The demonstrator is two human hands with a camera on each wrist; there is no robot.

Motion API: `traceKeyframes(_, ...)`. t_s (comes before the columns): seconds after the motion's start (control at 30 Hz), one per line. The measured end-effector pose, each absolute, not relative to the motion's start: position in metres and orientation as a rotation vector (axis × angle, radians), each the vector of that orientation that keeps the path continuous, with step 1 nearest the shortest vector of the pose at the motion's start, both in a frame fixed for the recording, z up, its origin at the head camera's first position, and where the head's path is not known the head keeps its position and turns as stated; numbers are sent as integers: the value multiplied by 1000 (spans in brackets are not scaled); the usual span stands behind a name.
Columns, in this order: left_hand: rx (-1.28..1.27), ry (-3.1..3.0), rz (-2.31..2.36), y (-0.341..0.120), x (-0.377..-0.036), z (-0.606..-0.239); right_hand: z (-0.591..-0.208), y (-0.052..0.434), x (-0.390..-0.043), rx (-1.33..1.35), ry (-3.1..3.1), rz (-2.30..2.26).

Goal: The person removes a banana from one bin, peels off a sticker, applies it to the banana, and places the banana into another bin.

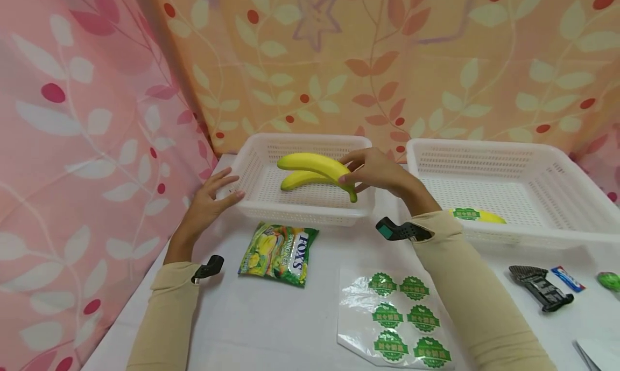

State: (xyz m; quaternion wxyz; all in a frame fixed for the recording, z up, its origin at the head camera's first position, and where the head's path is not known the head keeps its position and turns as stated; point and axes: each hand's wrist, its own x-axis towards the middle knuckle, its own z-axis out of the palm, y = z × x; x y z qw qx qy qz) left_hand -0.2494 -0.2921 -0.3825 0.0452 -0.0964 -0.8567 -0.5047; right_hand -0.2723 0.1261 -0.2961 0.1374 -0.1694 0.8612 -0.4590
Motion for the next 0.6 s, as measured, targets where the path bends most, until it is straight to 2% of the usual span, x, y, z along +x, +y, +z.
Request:
traceKeyframes(0.27, -277, -2636, -1530, -286, -240, -371, -282, 171, -234, -495, 2584, -1291)
traceKeyframes(0.4, -276, -2645, -1541, -282, -235, -365, -286, 190, -213, -500, 2637, -1205)
traceKeyframes(0.6, -283, -2649, -1526, -289, -247, -378, -300, 211, -182, -482, 2682, -1111)
